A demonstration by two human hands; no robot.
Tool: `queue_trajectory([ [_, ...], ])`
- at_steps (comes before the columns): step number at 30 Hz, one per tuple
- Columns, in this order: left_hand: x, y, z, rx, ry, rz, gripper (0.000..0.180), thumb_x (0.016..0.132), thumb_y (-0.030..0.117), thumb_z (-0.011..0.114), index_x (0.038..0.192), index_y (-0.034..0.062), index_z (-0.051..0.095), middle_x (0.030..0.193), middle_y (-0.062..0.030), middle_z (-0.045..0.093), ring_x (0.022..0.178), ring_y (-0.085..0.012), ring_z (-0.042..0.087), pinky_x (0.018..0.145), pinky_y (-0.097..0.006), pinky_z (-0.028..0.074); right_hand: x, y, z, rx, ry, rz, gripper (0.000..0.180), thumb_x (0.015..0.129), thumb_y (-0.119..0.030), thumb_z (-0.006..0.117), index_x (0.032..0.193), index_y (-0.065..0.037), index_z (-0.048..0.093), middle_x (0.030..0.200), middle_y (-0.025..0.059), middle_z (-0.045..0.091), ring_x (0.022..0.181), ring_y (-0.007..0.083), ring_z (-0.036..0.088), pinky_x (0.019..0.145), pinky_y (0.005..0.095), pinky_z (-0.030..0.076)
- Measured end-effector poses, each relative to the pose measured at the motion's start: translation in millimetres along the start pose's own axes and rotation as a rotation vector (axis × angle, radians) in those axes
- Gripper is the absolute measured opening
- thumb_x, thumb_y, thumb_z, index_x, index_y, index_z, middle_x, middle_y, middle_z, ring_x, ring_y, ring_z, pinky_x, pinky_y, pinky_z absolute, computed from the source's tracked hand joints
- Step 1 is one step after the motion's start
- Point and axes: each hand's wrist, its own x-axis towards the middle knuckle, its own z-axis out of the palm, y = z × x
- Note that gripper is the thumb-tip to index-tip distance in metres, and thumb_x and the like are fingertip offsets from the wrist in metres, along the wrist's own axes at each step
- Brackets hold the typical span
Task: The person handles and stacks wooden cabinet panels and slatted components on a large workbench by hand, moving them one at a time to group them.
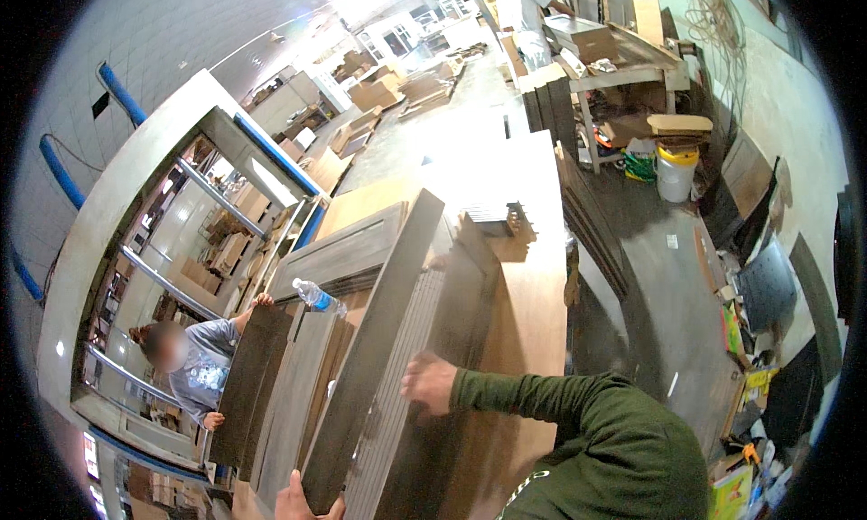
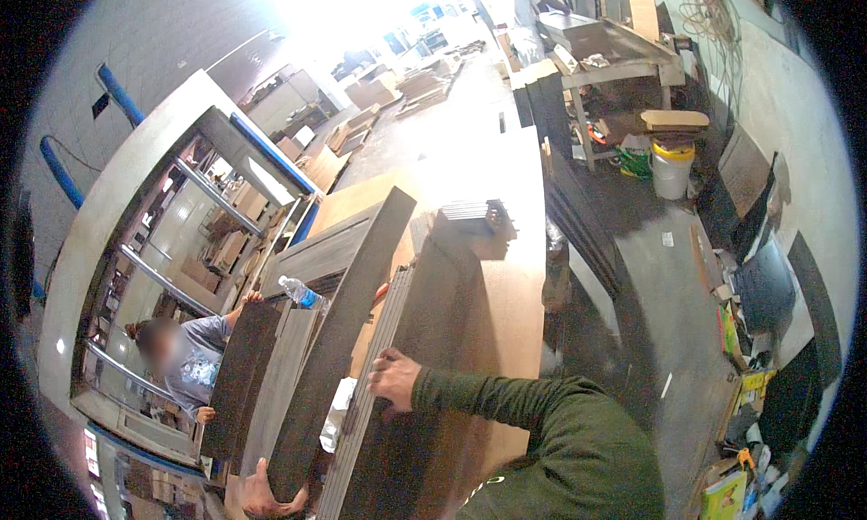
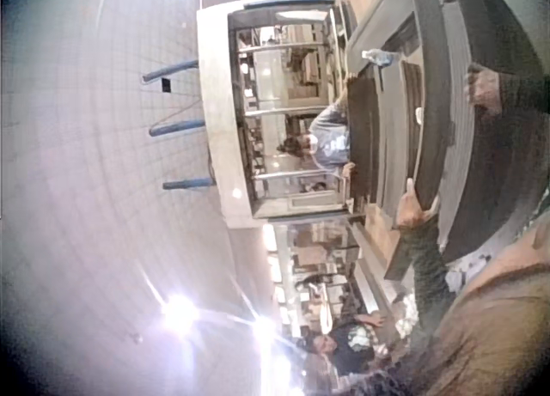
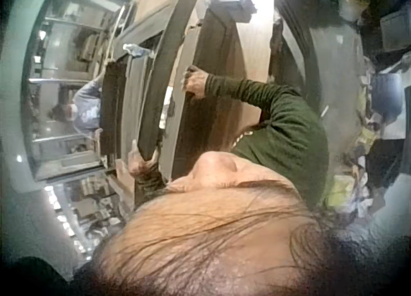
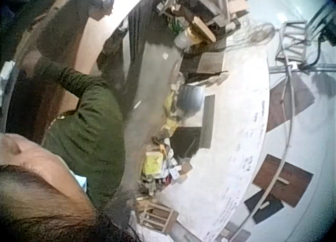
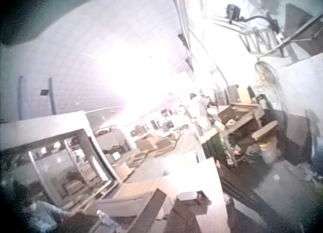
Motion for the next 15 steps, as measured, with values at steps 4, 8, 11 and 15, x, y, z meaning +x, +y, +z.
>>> queue_trajectory([
  [4,11.4,12.3,-3.2,-0.017,0.025,-0.018,0.065,0.057,0.044,0.075,0.108,0.0065,0.062,0.073,-0.0091,0.060,0.065,-0.0255,0.059,0.060,-0.036,0.049,-2.4,-9.0,9.5,0.060,0.022,-0.030,0.049,0.054,-0.041,0.074,0.092,-0.014,0.059,0.091,0.0013,0.053,0.101,0.0224,0.046,0.101,0.0457,0.023],
  [8,9.1,11.7,-2.6,0.003,0.033,0.034,0.065,0.057,0.045,0.074,0.108,0.0067,0.062,0.073,-0.0091,0.061,0.063,-0.0256,0.058,0.058,-0.036,0.049,-1.5,-10.6,5.9,0.095,0.050,-0.043,0.053,0.059,-0.048,0.072,0.094,-0.011,0.059,0.094,0.0044,0.055,0.102,0.0254,0.045,0.100,0.0462,0.024],
  [11,4.9,14.8,-2.5,0.003,0.044,0.021,0.064,0.058,0.045,0.073,0.108,0.0069,0.062,0.073,-0.0090,0.061,0.063,-0.0259,0.058,0.058,-0.036,0.048,-0.1,-11.2,4.7,0.087,0.063,-0.043,0.052,0.059,-0.048,0.072,0.093,-0.011,0.059,0.095,0.0037,0.056,0.102,0.0245,0.045,0.101,0.0455,0.024],
  [15,-3.9,17.0,-0.2,0.006,0.015,-0.028,0.062,0.059,0.042,0.072,0.109,0.0075,0.062,0.074,-0.0094,0.060,0.065,-0.0265,0.058,0.059,-0.036,0.048,1.2,-10.4,4.7,0.085,0.053,-0.040,0.052,0.058,-0.048,0.072,0.093,-0.012,0.060,0.094,0.0031,0.056,0.101,0.0236,0.046,0.101,0.0451,0.024],
])
